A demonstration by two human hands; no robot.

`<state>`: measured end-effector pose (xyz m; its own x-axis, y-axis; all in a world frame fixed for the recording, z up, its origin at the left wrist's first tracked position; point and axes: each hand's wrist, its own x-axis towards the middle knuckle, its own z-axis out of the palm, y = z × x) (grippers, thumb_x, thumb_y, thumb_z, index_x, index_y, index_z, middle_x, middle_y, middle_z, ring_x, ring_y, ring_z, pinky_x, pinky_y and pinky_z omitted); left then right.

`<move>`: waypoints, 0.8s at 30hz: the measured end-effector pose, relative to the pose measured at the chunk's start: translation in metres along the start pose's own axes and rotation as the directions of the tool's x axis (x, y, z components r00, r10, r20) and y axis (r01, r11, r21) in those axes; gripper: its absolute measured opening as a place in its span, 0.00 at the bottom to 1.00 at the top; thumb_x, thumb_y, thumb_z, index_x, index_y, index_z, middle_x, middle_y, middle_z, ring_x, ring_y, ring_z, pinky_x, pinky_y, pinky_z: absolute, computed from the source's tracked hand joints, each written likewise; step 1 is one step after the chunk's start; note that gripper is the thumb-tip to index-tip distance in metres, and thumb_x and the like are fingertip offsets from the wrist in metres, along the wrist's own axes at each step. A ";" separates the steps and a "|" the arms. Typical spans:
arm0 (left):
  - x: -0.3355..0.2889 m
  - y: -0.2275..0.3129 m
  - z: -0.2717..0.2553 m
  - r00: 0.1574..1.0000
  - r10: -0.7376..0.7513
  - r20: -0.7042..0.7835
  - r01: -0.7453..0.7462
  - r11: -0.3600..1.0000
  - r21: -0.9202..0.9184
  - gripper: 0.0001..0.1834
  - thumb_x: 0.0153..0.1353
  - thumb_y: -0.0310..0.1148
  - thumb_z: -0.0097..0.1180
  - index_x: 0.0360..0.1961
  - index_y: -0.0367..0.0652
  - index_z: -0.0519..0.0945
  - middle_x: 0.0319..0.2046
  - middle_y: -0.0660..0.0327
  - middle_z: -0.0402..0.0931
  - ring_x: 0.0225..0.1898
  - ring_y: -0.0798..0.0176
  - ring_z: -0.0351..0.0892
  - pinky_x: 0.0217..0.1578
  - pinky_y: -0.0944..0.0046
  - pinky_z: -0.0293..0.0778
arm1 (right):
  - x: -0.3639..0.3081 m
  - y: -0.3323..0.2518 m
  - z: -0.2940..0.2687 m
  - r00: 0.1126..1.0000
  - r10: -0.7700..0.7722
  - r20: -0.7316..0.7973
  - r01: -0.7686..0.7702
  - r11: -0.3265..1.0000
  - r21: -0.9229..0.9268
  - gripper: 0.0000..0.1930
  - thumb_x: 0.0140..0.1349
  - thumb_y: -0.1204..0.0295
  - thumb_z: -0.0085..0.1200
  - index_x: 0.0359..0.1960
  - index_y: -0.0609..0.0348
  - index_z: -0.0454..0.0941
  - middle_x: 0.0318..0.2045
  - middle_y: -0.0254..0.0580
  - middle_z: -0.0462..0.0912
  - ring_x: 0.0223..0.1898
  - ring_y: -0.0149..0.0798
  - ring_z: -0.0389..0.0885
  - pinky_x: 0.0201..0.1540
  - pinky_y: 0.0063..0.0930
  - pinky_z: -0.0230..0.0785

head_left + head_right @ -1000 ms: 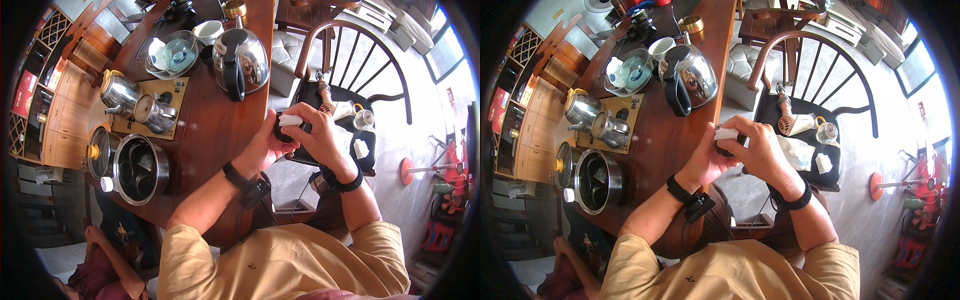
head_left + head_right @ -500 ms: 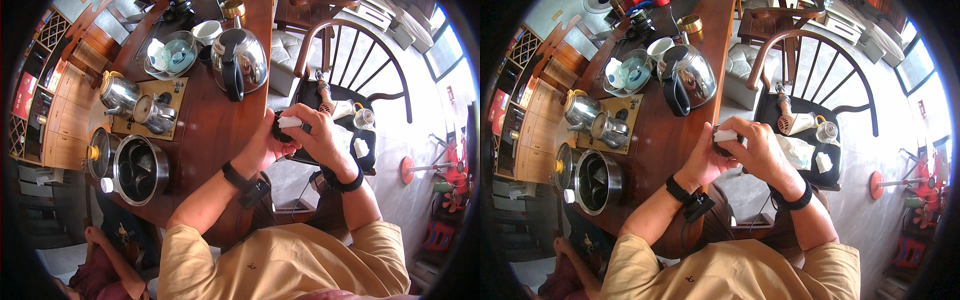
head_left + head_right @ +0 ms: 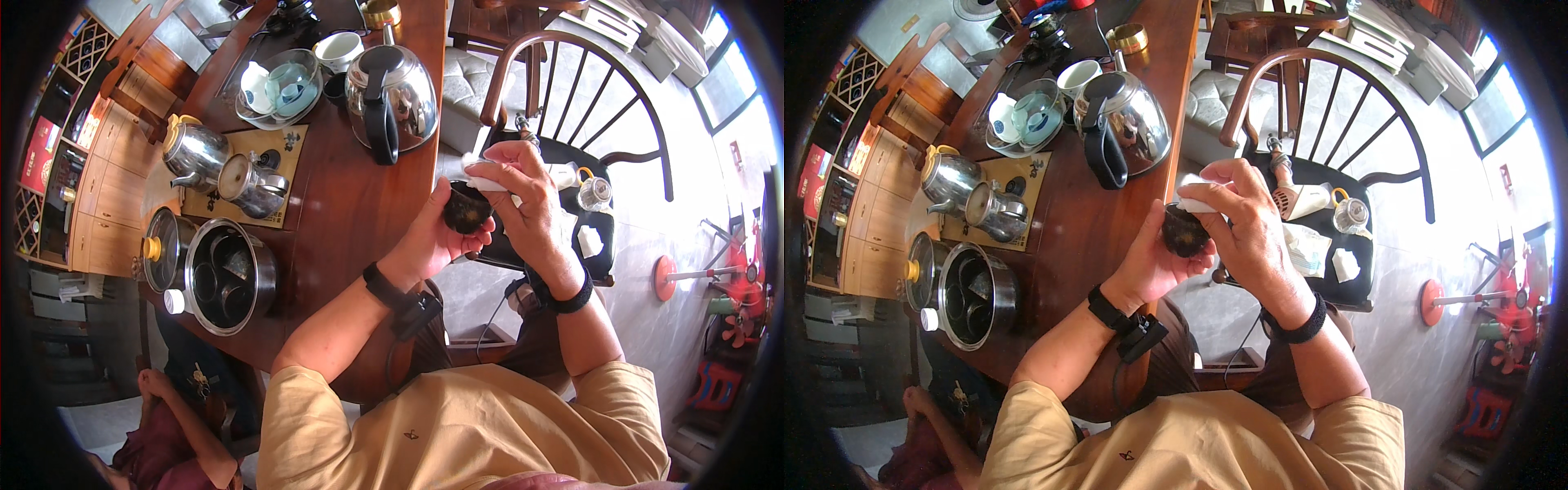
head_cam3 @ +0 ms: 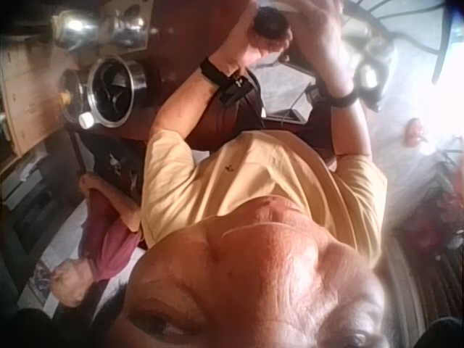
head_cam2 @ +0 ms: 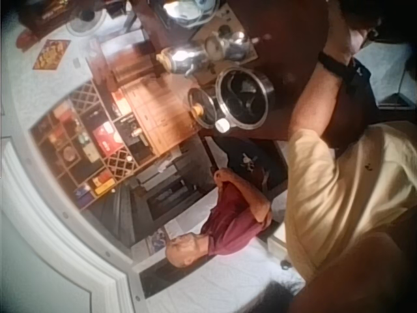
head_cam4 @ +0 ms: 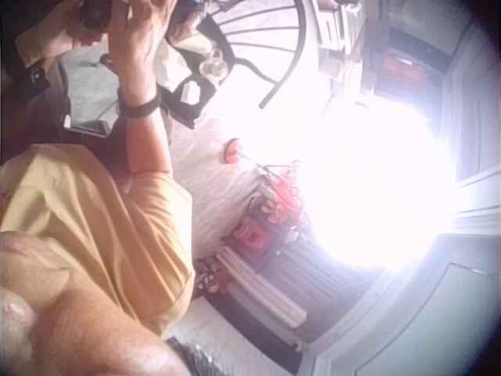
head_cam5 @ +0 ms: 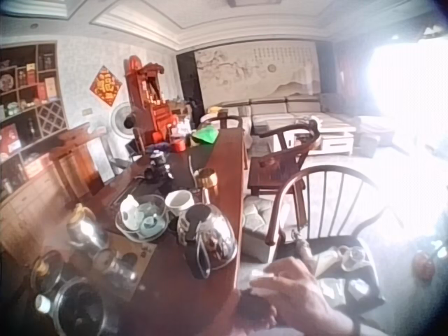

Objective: Cleaning a small object with a tissue.

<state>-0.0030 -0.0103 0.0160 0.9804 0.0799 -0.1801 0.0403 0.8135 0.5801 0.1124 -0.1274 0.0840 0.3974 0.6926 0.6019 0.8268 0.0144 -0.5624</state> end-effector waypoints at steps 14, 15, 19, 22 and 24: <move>0.000 0.003 0.002 1.000 0.005 0.011 -0.005 1.000 -0.018 0.37 0.64 0.69 0.38 0.49 0.44 0.75 0.37 0.58 0.78 0.35 0.64 0.79 0.36 0.66 0.76 | 0.004 -0.008 -0.006 0.991 0.021 0.135 -0.039 0.990 0.133 0.11 0.48 0.82 0.56 0.36 0.61 0.80 0.37 0.46 0.80 0.41 0.49 0.82 0.45 0.35 0.75; -0.001 0.003 0.003 1.000 0.010 -0.026 -0.011 0.999 -0.037 0.37 0.64 0.69 0.38 0.49 0.45 0.74 0.38 0.59 0.78 0.35 0.64 0.78 0.36 0.66 0.75 | 0.003 -0.010 -0.006 0.986 0.014 0.163 -0.037 0.990 0.137 0.11 0.48 0.82 0.56 0.36 0.61 0.80 0.38 0.46 0.80 0.41 0.49 0.82 0.45 0.35 0.75; 0.000 0.002 0.005 0.997 0.037 -0.064 -0.042 0.996 -0.077 0.34 0.65 0.68 0.38 0.50 0.47 0.74 0.40 0.61 0.77 0.36 0.67 0.76 0.36 0.64 0.73 | 0.000 -0.008 -0.006 0.981 -0.017 0.193 -0.013 0.988 0.155 0.12 0.47 0.80 0.60 0.36 0.59 0.80 0.40 0.44 0.79 0.42 0.48 0.81 0.45 0.35 0.75; 0.001 0.002 -0.001 0.996 0.048 -0.074 -0.057 0.991 -0.124 0.34 0.65 0.67 0.39 0.52 0.48 0.72 0.41 0.61 0.77 0.39 0.66 0.77 0.38 0.64 0.73 | 0.001 -0.013 -0.005 0.977 -0.060 0.207 0.029 0.989 0.147 0.13 0.48 0.77 0.64 0.37 0.58 0.80 0.40 0.44 0.79 0.43 0.48 0.80 0.45 0.35 0.75; 0.004 0.002 -0.006 0.996 0.082 -0.031 -0.084 0.995 -0.049 0.34 0.65 0.68 0.37 0.55 0.51 0.72 0.43 0.63 0.76 0.43 0.65 0.76 0.42 0.61 0.74 | 0.001 -0.012 -0.003 0.975 -0.087 0.204 0.054 0.986 0.160 0.13 0.49 0.75 0.64 0.39 0.59 0.80 0.39 0.45 0.79 0.43 0.48 0.80 0.45 0.35 0.74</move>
<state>0.0003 -0.0048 0.0117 0.9740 0.1642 -0.1563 -0.0512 0.8310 0.5539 0.1039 -0.1295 0.0932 0.2343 0.8216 0.5198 0.7726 0.1671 -0.6125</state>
